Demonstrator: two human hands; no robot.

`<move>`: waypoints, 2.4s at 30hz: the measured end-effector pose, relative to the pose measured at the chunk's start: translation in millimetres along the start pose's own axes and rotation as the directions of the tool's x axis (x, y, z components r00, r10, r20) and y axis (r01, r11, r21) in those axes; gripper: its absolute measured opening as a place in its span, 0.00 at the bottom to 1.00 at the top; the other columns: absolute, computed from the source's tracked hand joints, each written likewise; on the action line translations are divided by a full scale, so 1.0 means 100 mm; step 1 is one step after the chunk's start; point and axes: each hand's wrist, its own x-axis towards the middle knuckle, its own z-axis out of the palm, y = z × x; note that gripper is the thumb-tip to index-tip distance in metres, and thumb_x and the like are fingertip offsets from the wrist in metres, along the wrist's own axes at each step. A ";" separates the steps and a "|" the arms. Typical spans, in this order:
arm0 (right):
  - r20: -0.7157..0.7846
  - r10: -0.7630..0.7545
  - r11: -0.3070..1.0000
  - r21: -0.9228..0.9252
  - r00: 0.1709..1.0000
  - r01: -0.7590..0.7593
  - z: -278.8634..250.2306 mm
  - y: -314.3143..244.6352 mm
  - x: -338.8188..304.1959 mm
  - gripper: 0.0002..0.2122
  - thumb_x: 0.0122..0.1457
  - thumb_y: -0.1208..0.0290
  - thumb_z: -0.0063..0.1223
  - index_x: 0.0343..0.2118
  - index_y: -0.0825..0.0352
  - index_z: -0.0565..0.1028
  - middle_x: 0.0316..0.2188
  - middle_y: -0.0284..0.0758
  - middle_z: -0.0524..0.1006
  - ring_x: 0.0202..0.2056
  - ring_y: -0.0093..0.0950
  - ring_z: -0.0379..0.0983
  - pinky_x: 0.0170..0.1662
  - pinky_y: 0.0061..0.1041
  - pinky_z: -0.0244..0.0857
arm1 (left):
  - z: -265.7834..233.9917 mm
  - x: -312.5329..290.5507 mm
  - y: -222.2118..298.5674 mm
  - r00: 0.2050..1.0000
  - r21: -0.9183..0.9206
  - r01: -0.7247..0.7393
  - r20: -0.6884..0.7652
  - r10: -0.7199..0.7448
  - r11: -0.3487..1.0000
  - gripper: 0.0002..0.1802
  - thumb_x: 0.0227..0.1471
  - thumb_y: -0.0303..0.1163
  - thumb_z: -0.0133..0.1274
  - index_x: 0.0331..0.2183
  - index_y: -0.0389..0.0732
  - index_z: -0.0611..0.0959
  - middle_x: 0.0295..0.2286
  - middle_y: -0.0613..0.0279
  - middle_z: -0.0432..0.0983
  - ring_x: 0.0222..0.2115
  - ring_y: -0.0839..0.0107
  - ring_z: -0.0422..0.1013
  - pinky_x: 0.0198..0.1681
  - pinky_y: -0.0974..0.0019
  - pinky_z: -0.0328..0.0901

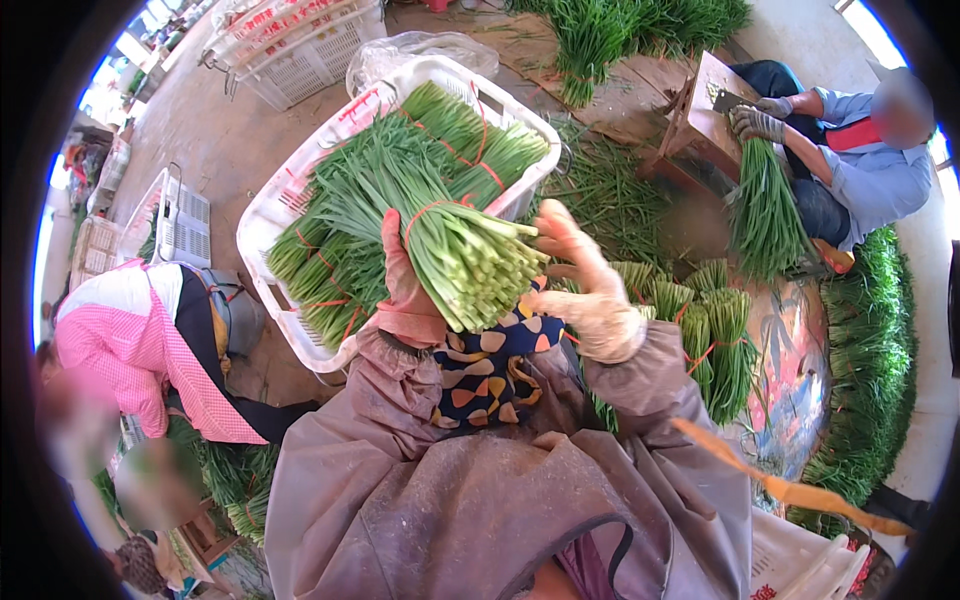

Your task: The person organizes green leeks into bundles by hand, secures them with red elastic bands, and places the completed bundles into a white plastic crate.

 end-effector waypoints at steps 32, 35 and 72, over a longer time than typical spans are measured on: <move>0.238 -0.596 0.340 -0.790 0.767 0.510 0.35 -0.17 0.32 0.36 0.42 0.59 0.70 0.55 0.66 0.69 0.54 0.42 0.68 0.57 0.41 0.61 0.59 0.37 0.56 | 0.11 -0.06 0.32 0.789 0.263 -0.554 -0.136 0.599 0.790 0.33 0.58 0.56 0.47 0.54 0.40 0.71 0.50 0.58 0.72 0.51 0.60 0.68 0.57 0.53 0.62; 0.341 -0.606 0.291 -0.747 0.719 0.598 0.58 -0.28 0.35 0.28 0.44 0.60 0.68 0.49 0.63 0.74 0.47 0.39 0.73 0.50 0.41 0.67 0.53 0.36 0.62 | 0.10 -0.10 0.27 0.743 0.381 -0.620 0.003 0.670 0.686 0.33 0.56 0.53 0.51 0.56 0.43 0.68 0.52 0.59 0.70 0.52 0.60 0.67 0.57 0.52 0.61; 0.384 -0.155 -0.180 -0.917 0.910 0.356 -0.54 -0.34 0.77 0.08 0.48 0.62 0.62 0.22 0.58 0.75 0.21 0.34 0.74 0.24 0.37 0.74 0.28 0.35 0.68 | -0.21 -0.37 0.81 0.800 0.338 -0.543 -0.072 0.596 0.769 0.36 0.61 0.55 0.40 0.56 0.34 0.68 0.49 0.43 0.71 0.48 0.54 0.70 0.54 0.53 0.65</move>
